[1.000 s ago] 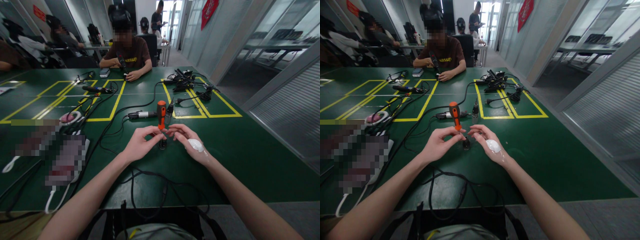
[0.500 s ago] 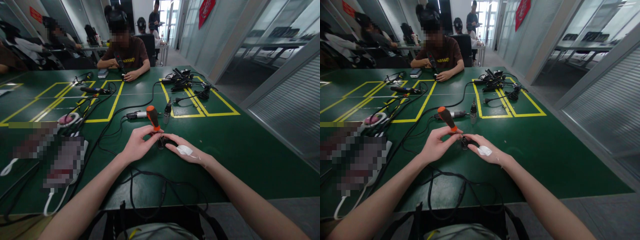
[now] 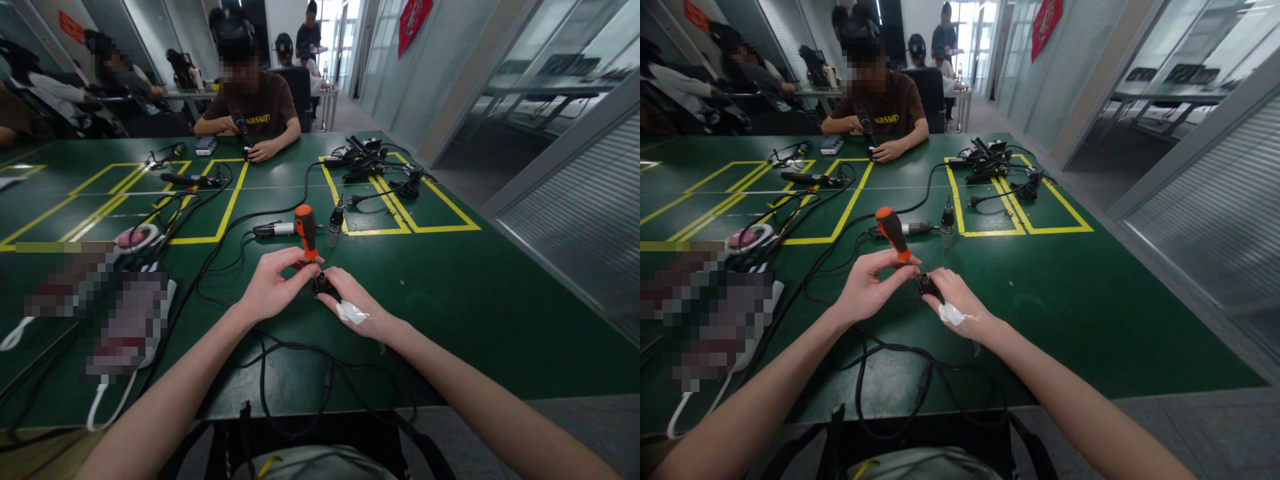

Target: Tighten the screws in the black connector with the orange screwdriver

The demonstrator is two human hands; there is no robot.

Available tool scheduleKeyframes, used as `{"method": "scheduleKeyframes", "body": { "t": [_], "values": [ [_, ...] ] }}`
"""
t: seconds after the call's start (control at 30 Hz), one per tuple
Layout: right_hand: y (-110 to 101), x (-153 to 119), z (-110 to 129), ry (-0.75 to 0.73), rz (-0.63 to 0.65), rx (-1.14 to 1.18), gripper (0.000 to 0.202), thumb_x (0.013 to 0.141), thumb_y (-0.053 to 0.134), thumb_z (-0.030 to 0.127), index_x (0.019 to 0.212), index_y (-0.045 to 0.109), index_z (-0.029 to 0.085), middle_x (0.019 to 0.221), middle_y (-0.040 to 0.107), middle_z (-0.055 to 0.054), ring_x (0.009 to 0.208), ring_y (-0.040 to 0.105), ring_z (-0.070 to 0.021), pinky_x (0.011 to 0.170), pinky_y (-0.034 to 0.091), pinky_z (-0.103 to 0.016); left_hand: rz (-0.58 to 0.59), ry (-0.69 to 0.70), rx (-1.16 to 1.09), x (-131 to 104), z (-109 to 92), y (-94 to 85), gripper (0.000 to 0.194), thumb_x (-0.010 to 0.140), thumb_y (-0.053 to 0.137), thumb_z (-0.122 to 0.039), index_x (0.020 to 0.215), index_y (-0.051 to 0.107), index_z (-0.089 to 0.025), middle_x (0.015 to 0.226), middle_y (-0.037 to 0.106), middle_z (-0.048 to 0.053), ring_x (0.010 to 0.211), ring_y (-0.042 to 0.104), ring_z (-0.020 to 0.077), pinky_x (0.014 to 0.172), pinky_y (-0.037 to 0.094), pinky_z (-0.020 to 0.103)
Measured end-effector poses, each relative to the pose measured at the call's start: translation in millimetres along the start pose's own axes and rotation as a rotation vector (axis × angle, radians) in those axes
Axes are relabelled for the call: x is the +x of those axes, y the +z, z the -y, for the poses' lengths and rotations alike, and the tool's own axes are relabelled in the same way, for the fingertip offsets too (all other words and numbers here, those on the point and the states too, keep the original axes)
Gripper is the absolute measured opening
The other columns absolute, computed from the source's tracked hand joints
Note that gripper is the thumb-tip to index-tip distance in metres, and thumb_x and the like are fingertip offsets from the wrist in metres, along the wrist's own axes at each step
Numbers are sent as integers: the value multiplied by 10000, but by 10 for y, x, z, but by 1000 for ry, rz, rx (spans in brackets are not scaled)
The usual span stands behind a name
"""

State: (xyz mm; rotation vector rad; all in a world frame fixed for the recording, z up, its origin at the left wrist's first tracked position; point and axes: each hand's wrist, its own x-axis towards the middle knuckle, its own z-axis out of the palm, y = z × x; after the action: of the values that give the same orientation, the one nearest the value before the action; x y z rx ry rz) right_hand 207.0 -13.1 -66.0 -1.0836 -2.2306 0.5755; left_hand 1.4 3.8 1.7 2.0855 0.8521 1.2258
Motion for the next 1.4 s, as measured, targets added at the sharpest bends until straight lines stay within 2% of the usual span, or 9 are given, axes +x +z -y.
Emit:
{"method": "scheduleKeyframes", "body": {
  "t": [0.13, 0.33, 0.7, 0.97, 1.23, 1.4],
  "values": [
    [46, 15, 32, 21, -34, -20, 181, 979, 615, 203, 1151, 559, 212, 1105, 648, -111, 1008, 612, -291, 888, 536, -477, -9, -20, 20, -1, 25, -15, 120, 914, 679, -210, 945, 780, -153, 880, 799, 51, 785, 743, 163, 777, 590, 265],
    [-18, -8, -35, -69, 16, 32, 281, 977, 604, 184, 1246, 528, 218, 1183, 643, -127, 1071, 599, -298, 949, 534, -509, 7, -54, -2, -15, 61, -12, 145, 918, 680, -238, 965, 783, -147, 872, 797, 56, 763, 738, 160, 754, 590, 266],
    [-20, -2, -65, -24, 6, 59, 245, 955, 606, 161, 1186, 542, 209, 1129, 645, -116, 1041, 606, -283, 927, 536, -486, 62, -7, 70, 5, 11, -47, 144, 924, 659, -223, 933, 785, -152, 866, 795, 56, 773, 732, 165, 745, 579, 273],
    [-25, 13, -68, -2, 10, 59, 217, 969, 633, 204, 1171, 553, 212, 1109, 646, -107, 1035, 610, -279, 917, 536, -469, 35, -46, 14, 17, 30, -59, 140, 911, 676, -232, 954, 783, -152, 880, 795, 59, 754, 731, 163, 744, 594, 278],
    [-18, 15, -78, -3, 9, 44, 215, 965, 622, 199, 1172, 560, 203, 1115, 659, -119, 1033, 616, -285, 909, 542, -477, 57, -24, 68, 11, 19, -62, 148, 923, 652, -227, 956, 775, -151, 880, 794, 63, 768, 731, 166, 740, 596, 279],
    [-26, 13, -67, -33, 3, 56, 229, 975, 598, 185, 1198, 558, 219, 1142, 661, -118, 1051, 619, -286, 943, 537, -492, 79, 78, 154, -2, -4, -62, 139, 936, 640, -207, 956, 766, -152, 893, 790, 65, 785, 734, 166, 739, 571, 265]
  ]
}}
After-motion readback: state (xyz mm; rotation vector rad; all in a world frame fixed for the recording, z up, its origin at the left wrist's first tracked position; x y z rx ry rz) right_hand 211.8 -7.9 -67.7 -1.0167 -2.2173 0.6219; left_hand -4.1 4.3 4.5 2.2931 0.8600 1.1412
